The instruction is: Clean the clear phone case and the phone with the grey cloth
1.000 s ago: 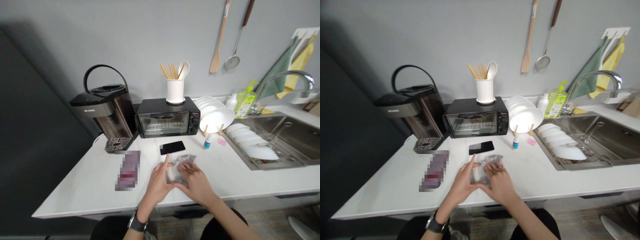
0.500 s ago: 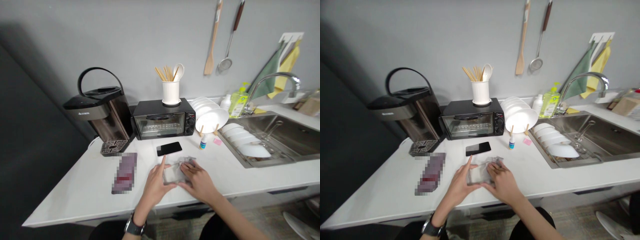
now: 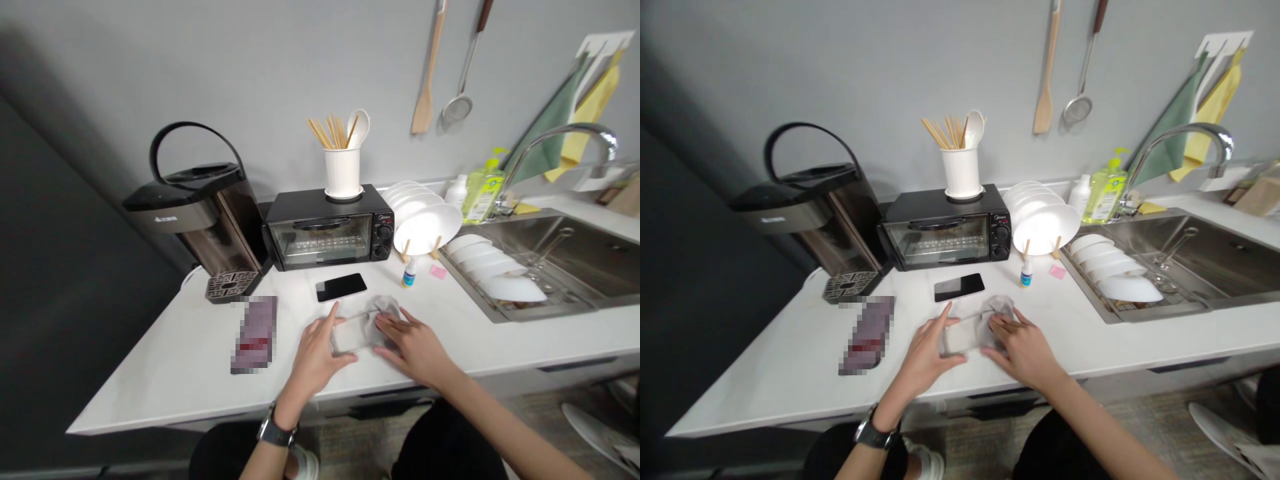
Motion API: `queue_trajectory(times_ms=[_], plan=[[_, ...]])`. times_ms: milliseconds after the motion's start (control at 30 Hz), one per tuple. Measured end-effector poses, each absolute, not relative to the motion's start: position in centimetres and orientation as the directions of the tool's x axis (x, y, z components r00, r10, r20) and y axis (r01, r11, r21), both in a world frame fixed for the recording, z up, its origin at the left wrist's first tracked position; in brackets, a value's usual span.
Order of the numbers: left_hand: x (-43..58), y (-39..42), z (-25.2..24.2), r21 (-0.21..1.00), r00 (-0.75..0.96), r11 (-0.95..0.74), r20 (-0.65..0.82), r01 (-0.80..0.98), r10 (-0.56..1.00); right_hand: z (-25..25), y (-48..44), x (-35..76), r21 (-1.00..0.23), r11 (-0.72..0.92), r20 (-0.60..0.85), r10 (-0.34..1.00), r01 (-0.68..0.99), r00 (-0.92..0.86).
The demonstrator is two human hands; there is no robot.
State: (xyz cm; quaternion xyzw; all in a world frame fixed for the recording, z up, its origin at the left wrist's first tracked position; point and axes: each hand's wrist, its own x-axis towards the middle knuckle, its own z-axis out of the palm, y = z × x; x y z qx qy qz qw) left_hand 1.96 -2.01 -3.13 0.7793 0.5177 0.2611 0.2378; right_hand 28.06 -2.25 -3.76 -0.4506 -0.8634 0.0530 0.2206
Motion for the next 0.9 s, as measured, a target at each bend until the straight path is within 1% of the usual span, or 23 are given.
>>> queue_trajectory(times_ms=[67,167,233,267,333,367,467,533,600,667,767,833,900], plan=[[1.8,-1.9,-3.3,0.632,0.337,-0.365,0.17,0.684,0.926,-3.9,-2.4,25.0,-0.301,0.597,0.341,0.796,0.744,-0.501],[1.5,-2.1,-3.7,0.628,0.327,-0.353,0.162,0.694,0.931,-3.6,-3.8,21.4,-0.418,0.667,0.329,0.744,0.617,-0.581],[1.4,-2.2,-3.8,0.632,0.33,-0.355,0.163,0.689,0.93,-3.2,-4.6,21.5,-0.482,0.681,0.301,0.72,0.552,-0.625],[1.3,-2.3,-3.8,0.637,0.336,-0.362,0.168,0.681,0.927,-3.1,-4.8,22.5,-0.498,0.673,0.283,0.722,0.547,-0.631],[1.4,-2.3,-3.7,0.644,0.347,-0.377,0.18,0.666,0.92,-3.0,-4.7,25.4,-0.493,0.646,0.254,0.747,0.582,-0.614],[1.5,-2.3,-3.6,0.645,0.349,-0.381,0.185,0.662,0.919,-3.0,-4.3,26.9,-0.468,0.633,0.253,0.765,0.617,-0.593],[1.6,-2.1,-3.6,0.638,0.355,-0.391,0.191,0.664,0.915,-3.2,-3.2,28.9,-0.339,0.593,0.3,0.804,0.73,-0.514],[1.6,-1.9,-3.7,0.632,0.369,-0.403,0.193,0.662,0.909,-3.5,-2.9,27.3,-0.286,0.575,0.336,0.809,0.766,-0.482],[1.4,-1.9,-3.9,0.625,0.376,-0.407,0.189,0.666,0.907,-3.7,-3.3,24.1,-0.31,0.588,0.352,0.801,0.747,-0.485],[1.3,-1.9,-3.9,0.623,0.371,-0.398,0.181,0.673,0.911,-3.6,-4.1,21.2,-0.392,0.643,0.345,0.765,0.658,-0.543],[1.2,-2.1,-3.7,0.636,0.358,-0.383,0.175,0.67,0.917,-3.2,-5.1,20.6,-0.495,0.645,0.303,0.756,0.582,-0.58],[1.2,-2.1,-3.5,0.643,0.356,-0.382,0.178,0.664,0.917,-2.9,-5.3,23.0,-0.517,0.627,0.267,0.765,0.583,-0.586],[1.3,-2.1,-3.4,0.642,0.358,-0.387,0.183,0.662,0.916,-2.8,-5.2,26.3,-0.493,0.602,0.25,0.789,0.628,-0.561]])
